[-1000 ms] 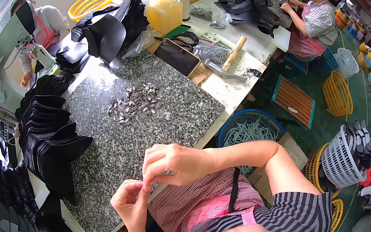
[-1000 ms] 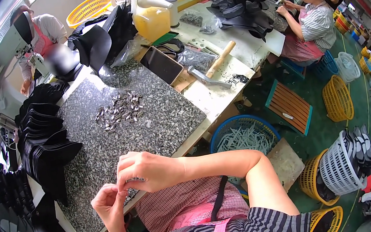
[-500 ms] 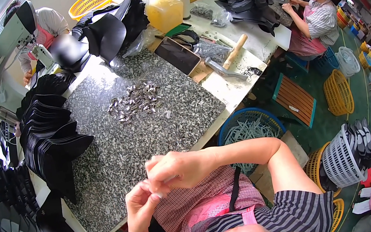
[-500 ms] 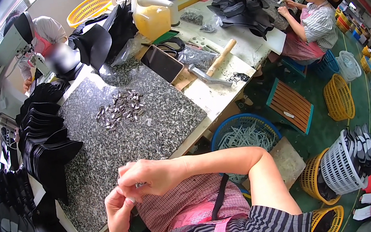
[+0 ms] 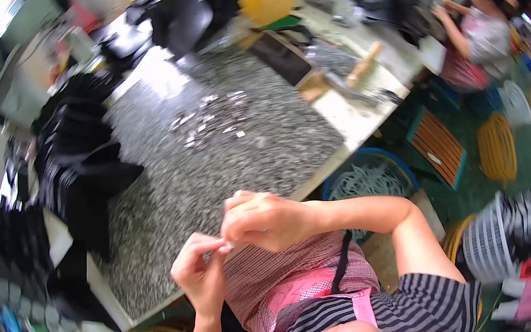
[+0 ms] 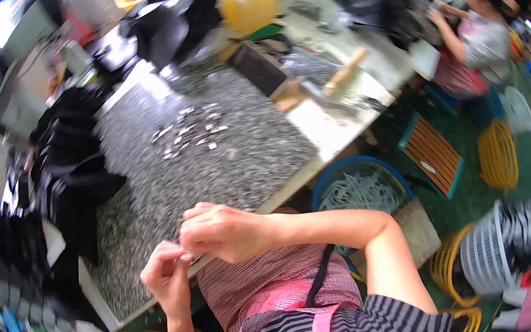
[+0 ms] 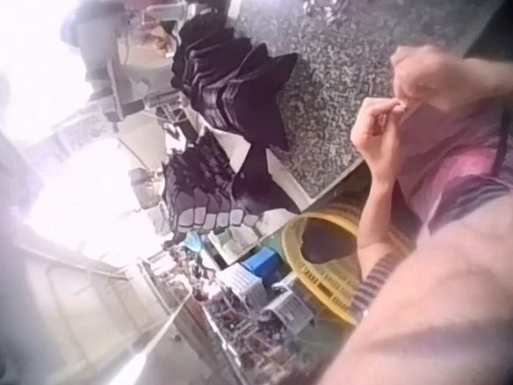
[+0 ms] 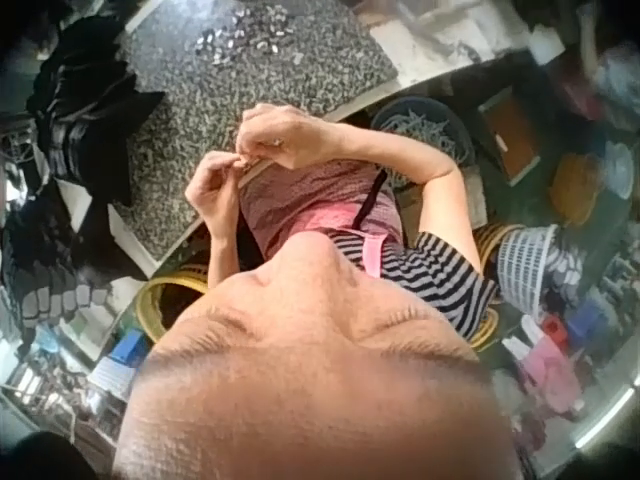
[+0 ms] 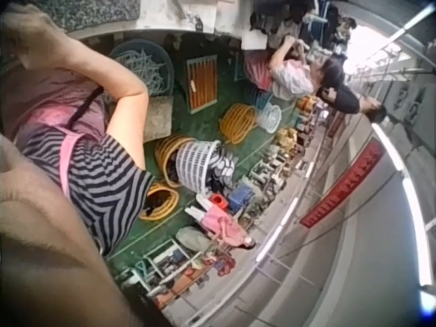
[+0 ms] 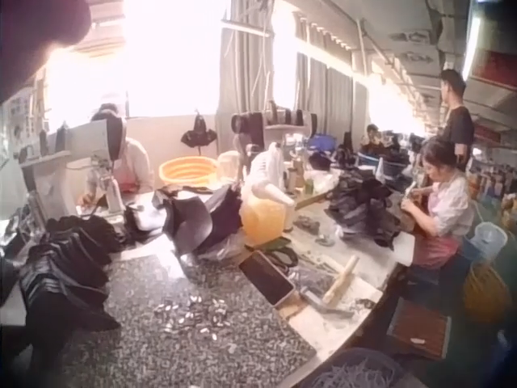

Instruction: Attaching small metal hooks to shoe upper components at a manufacturing workbench.

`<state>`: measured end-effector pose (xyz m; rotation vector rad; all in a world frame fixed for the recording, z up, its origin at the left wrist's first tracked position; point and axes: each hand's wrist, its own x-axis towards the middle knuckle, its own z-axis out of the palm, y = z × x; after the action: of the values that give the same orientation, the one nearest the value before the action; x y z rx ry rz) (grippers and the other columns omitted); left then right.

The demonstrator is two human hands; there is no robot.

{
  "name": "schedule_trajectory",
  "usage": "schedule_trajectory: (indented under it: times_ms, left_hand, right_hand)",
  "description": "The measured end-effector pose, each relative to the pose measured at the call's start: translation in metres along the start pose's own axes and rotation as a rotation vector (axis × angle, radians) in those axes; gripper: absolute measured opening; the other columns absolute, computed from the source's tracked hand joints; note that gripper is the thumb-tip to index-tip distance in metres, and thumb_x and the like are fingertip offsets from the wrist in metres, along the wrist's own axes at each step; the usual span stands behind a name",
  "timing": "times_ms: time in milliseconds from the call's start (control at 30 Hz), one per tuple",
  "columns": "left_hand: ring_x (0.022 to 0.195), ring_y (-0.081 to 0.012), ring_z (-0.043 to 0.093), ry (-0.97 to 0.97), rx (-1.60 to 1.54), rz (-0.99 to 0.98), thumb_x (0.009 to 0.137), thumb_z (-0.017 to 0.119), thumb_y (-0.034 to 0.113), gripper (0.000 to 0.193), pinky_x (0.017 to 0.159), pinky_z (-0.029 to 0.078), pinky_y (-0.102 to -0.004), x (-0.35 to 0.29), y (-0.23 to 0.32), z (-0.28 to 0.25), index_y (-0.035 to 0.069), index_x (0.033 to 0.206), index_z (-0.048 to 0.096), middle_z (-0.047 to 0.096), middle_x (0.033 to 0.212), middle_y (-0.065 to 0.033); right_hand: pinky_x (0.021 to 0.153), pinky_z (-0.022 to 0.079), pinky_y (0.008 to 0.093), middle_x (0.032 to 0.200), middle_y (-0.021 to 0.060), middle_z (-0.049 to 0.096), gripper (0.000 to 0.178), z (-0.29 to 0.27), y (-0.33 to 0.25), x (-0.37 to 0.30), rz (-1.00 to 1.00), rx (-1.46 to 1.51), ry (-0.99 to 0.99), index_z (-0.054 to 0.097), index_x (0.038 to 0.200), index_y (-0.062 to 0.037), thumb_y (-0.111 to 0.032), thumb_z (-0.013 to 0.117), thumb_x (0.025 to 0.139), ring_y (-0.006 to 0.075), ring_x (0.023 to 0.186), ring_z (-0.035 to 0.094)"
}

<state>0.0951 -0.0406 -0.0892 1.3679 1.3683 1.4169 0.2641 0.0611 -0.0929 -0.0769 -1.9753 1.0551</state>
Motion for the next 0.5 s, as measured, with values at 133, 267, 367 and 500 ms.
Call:
schedule_trajectory:
  times_ms: [133,267,367,500]
  left_hand:
    - [0.084,-0.0185,0.066,-0.178,0.093,0.031,0.081,0.075,0.001,0.008,0.073,0.052,-0.0295,0.013,0.002,-0.005,0.002,0.086,0.069,0.070,0.089,-0.0080]
    - [0.095,-0.0274,0.062,0.067,0.674,0.421,0.077,0.078,0.009,0.027,0.084,0.050,-0.0377,0.040,0.019,-0.051,0.006,0.102,0.067,0.067,0.097,-0.0085]
    - [0.105,-0.0260,0.055,0.438,1.163,0.461,0.078,0.078,0.015,0.042,0.089,0.044,-0.0385,0.069,0.018,-0.101,0.007,0.116,0.064,0.061,0.110,-0.0072]
    - [0.107,-0.0249,0.050,0.536,1.552,0.288,0.080,0.078,0.020,0.050,0.086,0.042,-0.0378,0.098,0.002,-0.143,0.005,0.125,0.061,0.053,0.116,-0.0038]
  right_hand:
    - [0.076,0.050,0.0385,0.084,0.0085,0.063,0.020,-0.008,-0.004,-0.006,0.095,-0.073,0.006,0.053,0.079,-0.0052,0.013,0.062,0.076,0.0266,0.079,0.062]
    - [0.071,0.055,0.0355,0.091,0.0123,0.061,0.024,0.007,-0.001,-0.016,0.264,0.041,0.120,0.052,0.088,-0.0025,0.017,0.062,0.079,0.0269,0.086,0.066]
    - [0.071,0.056,0.0313,0.094,0.0118,0.059,0.021,0.010,0.004,-0.026,0.331,0.129,0.139,0.049,0.091,-0.0015,0.016,0.059,0.086,0.0213,0.084,0.068]
    - [0.073,0.056,0.0286,0.096,0.0110,0.055,0.020,0.014,0.003,-0.028,0.378,0.162,0.077,0.048,0.093,-0.0012,0.015,0.058,0.087,0.0196,0.085,0.067]
